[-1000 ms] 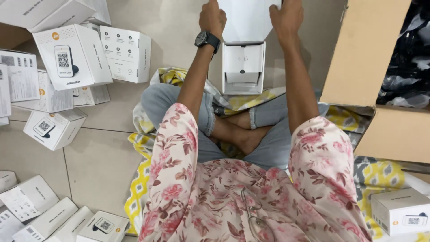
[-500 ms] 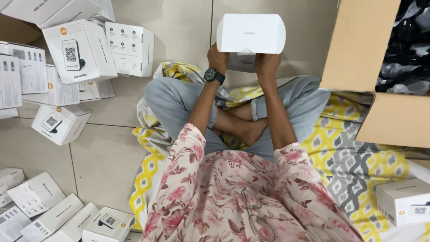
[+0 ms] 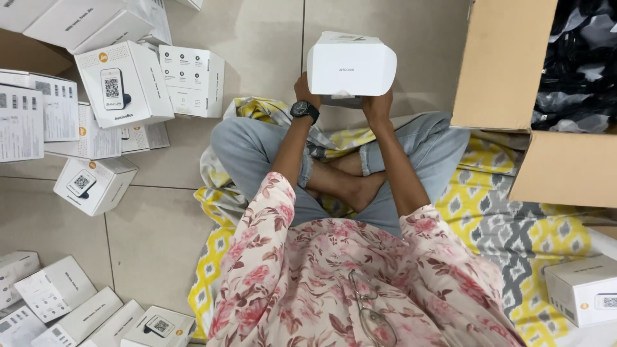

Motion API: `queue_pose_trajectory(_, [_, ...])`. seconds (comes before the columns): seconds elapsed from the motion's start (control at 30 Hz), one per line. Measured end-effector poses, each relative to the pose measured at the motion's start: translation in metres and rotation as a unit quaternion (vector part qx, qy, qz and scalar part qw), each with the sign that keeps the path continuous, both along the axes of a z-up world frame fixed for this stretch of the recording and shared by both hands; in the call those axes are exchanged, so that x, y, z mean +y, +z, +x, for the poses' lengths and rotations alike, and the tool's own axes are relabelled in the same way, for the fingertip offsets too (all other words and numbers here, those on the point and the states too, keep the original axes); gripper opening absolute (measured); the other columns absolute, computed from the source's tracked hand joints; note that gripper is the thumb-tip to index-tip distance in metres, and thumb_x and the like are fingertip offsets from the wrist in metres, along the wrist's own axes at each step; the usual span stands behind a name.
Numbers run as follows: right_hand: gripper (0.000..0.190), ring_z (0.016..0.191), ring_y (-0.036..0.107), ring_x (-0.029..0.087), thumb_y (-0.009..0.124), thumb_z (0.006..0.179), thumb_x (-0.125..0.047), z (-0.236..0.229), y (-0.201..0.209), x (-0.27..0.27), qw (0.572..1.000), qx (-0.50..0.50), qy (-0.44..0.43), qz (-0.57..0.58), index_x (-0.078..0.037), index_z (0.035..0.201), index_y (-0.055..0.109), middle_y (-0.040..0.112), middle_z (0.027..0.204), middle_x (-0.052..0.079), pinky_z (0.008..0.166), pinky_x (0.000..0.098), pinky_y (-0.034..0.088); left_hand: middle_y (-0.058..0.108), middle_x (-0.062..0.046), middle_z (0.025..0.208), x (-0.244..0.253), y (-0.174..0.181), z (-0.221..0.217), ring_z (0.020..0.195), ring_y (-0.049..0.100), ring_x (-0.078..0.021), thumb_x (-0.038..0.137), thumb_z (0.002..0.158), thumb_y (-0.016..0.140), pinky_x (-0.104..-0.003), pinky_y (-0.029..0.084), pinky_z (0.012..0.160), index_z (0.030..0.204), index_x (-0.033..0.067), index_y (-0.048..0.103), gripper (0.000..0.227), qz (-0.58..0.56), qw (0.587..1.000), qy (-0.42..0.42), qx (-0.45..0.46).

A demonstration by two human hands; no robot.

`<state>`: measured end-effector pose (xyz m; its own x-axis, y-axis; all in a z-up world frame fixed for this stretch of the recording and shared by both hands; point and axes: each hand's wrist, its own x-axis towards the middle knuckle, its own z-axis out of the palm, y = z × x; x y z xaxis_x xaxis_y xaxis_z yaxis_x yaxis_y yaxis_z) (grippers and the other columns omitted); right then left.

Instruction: The person packs small electronic device components into a product box.

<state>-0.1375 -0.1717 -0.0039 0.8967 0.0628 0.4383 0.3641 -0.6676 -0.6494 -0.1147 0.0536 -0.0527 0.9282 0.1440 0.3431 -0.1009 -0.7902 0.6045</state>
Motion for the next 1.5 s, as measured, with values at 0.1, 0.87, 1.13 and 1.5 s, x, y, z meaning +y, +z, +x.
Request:
queue_pose_trajectory(0.1, [0.009, 0.084, 0.046, 0.039, 0.063, 0.102, 0.009, 0.014, -0.068, -0.005, 0.809, 0.245, -0.037, 0.533, 0.002, 0.107, 0.065, 0.057, 0.095, 0.026, 0.078, 0.0433, 0.045, 0.065, -0.020, 0.083, -0.003, 0.004, 0.003, 0.076, 0.064, -0.0444, 0.019, 0.090, 0.064, -0.055, 0.051, 0.065, 0.087, 0.0024, 0.065, 0.017, -0.014, 1.000, -0.007, 0.013])
queue_pose_trajectory(0.87, [0.040, 0.111, 0.067, 0.026, 0.053, 0.105, -0.021, 0.002, 0.100, -0.100, 0.883, 0.386, 0.005, 0.268, -0.004, 0.141, 0.057, 0.068, 0.128, 0.013, 0.096, 0.0446, 0.055, 0.056, -0.020, 0.147, 0.097, 0.090, 0.030, 0.137, 0.054, -0.0342, 0.056, 0.094, 0.066, -0.045, 0.045, 0.113, 0.157, 0.0057, 0.037, 0.086, -0.152, 0.886, -0.213, 0.383])
queue_pose_trajectory(1.13, [0.101, 0.134, 0.044, 0.044, 0.081, 0.083, -0.042, -0.015, 0.121, -0.030, 0.927, 0.358, 0.103, 0.047, 0.000, 0.153, 0.022, 0.044, 0.145, 0.032, 0.107, 0.0477, 0.042, 0.031, -0.035, 0.156, 0.003, 0.066, -0.022, 0.145, 0.032, -0.0468, 0.071, 0.076, 0.081, -0.051, 0.034, 0.117, 0.156, -0.0104, 0.017, 0.131, -0.120, 0.953, -0.185, 0.209])
queue_pose_trajectory(1.5, [0.095, 0.093, 0.061, 0.044, 0.020, 0.105, -0.072, -0.050, 0.155, -0.037, 0.916, 0.378, 0.002, 0.137, 0.012, 0.106, 0.064, 0.067, 0.092, 0.027, 0.086, 0.0505, 0.049, 0.017, -0.026, 0.168, -0.010, 0.021, -0.095, 0.155, 0.016, -0.0363, 0.063, 0.105, 0.040, -0.042, 0.019, 0.124, 0.161, -0.0063, 0.019, 0.092, -0.494, 0.837, -0.117, 0.202])
